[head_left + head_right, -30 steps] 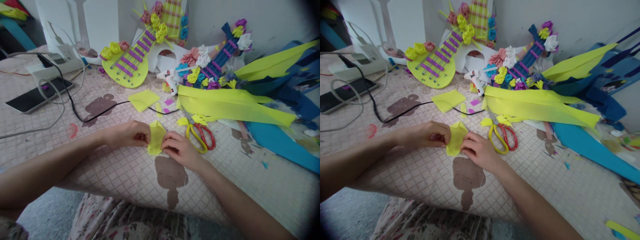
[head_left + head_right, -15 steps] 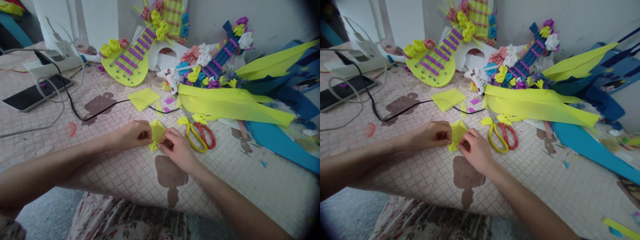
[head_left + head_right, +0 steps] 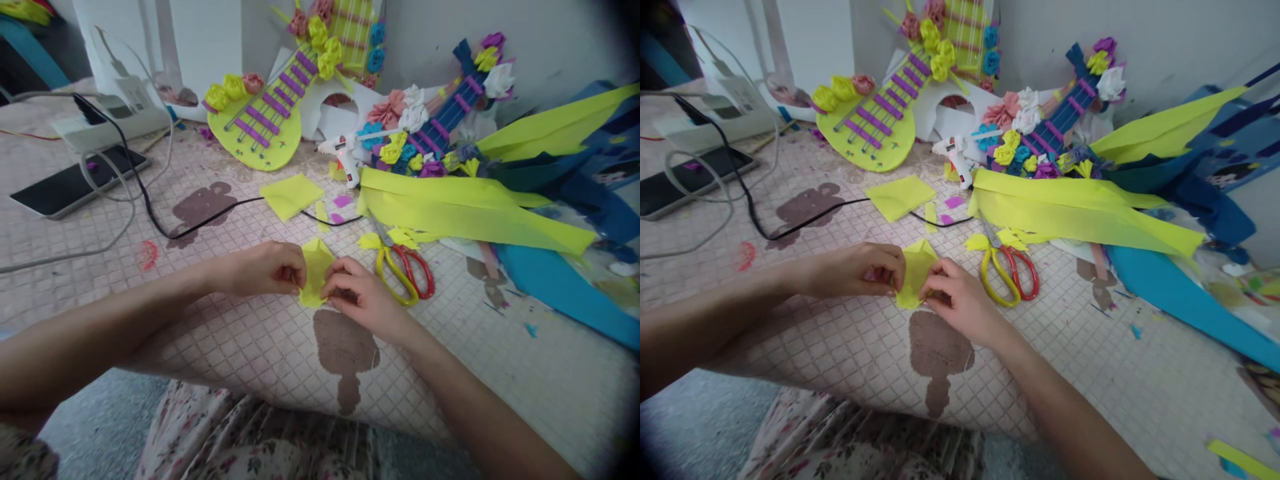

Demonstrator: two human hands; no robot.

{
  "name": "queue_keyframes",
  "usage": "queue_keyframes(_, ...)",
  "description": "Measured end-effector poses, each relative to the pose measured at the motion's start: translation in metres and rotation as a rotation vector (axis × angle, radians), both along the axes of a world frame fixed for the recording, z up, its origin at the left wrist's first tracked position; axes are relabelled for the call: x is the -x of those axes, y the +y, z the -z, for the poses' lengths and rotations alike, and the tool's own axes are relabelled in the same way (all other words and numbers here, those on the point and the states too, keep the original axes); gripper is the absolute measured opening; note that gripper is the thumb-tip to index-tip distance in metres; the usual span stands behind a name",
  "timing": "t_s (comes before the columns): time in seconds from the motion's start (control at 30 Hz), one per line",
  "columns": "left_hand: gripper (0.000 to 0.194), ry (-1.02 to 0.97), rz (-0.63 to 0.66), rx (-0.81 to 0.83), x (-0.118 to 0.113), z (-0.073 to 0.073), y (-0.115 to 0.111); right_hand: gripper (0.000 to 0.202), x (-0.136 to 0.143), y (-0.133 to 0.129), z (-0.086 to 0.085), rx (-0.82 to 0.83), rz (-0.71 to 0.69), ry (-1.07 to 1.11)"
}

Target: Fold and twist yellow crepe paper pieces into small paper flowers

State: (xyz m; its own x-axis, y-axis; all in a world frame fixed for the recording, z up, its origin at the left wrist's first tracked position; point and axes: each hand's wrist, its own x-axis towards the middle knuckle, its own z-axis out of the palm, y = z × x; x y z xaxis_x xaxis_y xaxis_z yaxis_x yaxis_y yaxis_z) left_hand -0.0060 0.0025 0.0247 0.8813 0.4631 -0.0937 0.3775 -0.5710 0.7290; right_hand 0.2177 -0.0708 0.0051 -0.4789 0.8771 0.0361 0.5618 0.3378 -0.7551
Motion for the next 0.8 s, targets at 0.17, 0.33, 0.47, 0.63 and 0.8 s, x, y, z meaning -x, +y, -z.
queue_keyframes(0.17,0.007,0.011,0.009,-0.008,0.0,0.0,0.002,0.007,0.001,0.002,-0.001,0.049,0.038,0.015)
queue_keyframes(0.33,0.007,-0.014,-0.037,-0.044,-0.002,0.004,0.001,0.008,0.011,0.003,0.001,0.016,0.142,-0.053)
queue_keyframes(0.47,0.006,-0.067,-0.089,-0.087,-0.003,0.01,-0.001,0.007,0.018,0.002,0.002,-0.03,0.22,-0.11)
queue_keyframes(0.63,0.004,-0.096,-0.115,-0.118,-0.003,0.017,-0.004,0.008,0.019,-0.001,0.003,-0.031,0.245,-0.077)
queue_keyframes(0.8,0.006,-0.079,-0.141,-0.144,-0.004,0.014,-0.005,0.006,0.017,0.0,0.004,-0.021,0.233,-0.063)
